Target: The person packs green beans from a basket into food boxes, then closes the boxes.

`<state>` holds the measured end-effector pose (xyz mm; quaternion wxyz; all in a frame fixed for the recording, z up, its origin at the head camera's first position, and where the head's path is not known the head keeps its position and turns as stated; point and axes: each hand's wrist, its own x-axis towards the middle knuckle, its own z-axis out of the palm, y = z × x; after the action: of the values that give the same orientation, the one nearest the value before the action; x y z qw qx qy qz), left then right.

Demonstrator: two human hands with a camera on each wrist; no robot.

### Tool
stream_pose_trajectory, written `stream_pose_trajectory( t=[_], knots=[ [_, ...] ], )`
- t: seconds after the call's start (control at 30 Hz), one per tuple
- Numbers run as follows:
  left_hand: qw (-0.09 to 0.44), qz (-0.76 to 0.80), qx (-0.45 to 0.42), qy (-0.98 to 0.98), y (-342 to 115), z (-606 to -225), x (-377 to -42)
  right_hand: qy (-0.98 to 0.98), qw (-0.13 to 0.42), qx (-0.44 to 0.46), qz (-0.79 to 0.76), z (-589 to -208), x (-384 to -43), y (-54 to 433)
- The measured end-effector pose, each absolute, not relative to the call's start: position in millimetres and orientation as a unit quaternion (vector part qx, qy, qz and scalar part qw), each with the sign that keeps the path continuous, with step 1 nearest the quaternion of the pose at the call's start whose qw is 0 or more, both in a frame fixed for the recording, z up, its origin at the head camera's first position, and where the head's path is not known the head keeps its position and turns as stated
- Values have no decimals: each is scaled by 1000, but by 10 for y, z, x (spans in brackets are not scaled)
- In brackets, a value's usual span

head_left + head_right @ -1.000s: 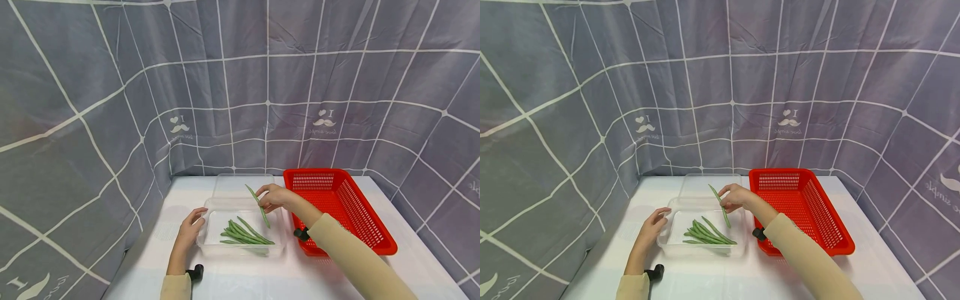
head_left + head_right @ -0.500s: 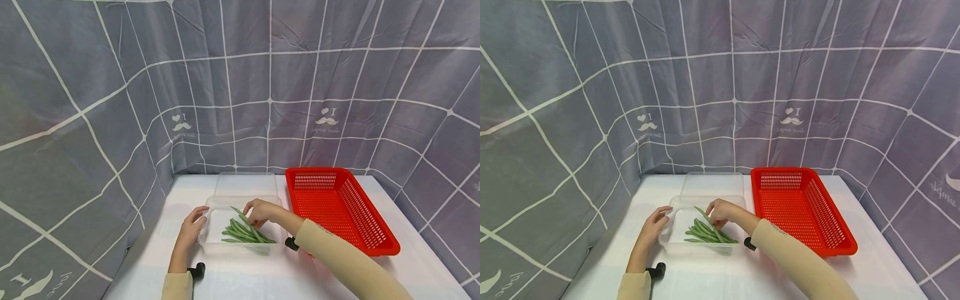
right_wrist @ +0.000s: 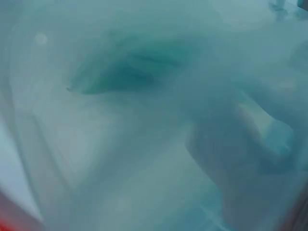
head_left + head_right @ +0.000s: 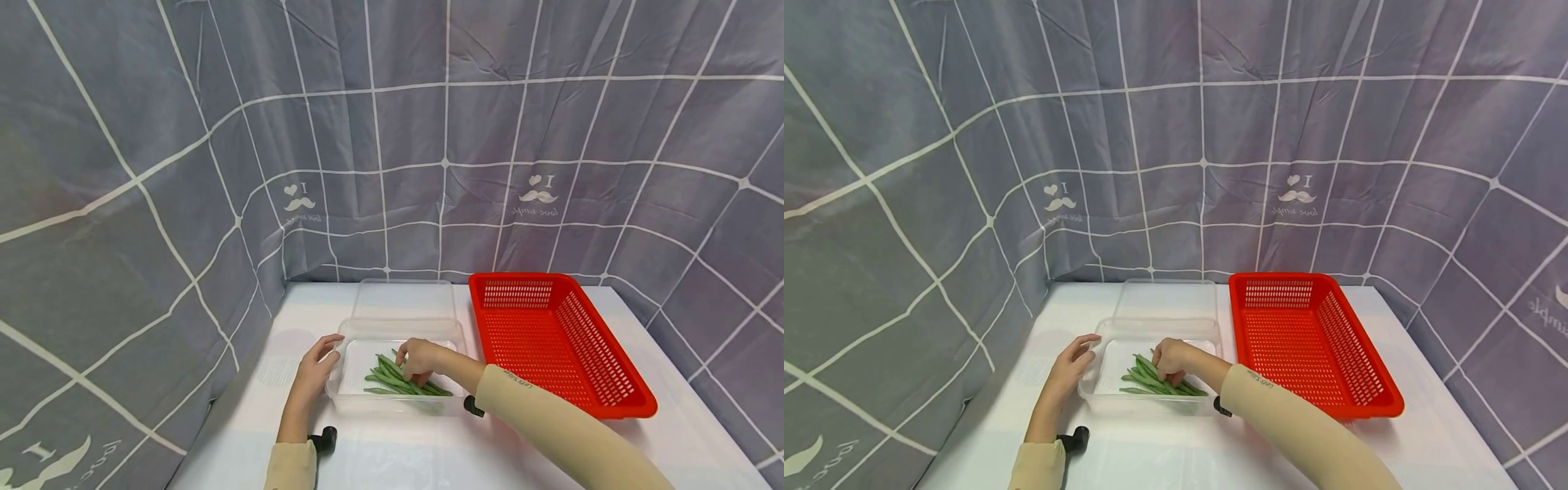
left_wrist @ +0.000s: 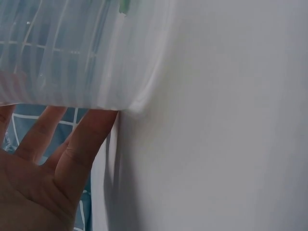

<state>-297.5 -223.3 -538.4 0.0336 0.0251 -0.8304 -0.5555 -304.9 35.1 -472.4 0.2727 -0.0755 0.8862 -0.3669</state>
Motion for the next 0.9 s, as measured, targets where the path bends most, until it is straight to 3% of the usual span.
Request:
stream_pose_trajectory(
  t=[0.9],
  knots=[
    [32, -550, 23, -834, -2243, -5392, -2982, 886, 256, -79, -377, -4739, -3079, 410]
  ],
)
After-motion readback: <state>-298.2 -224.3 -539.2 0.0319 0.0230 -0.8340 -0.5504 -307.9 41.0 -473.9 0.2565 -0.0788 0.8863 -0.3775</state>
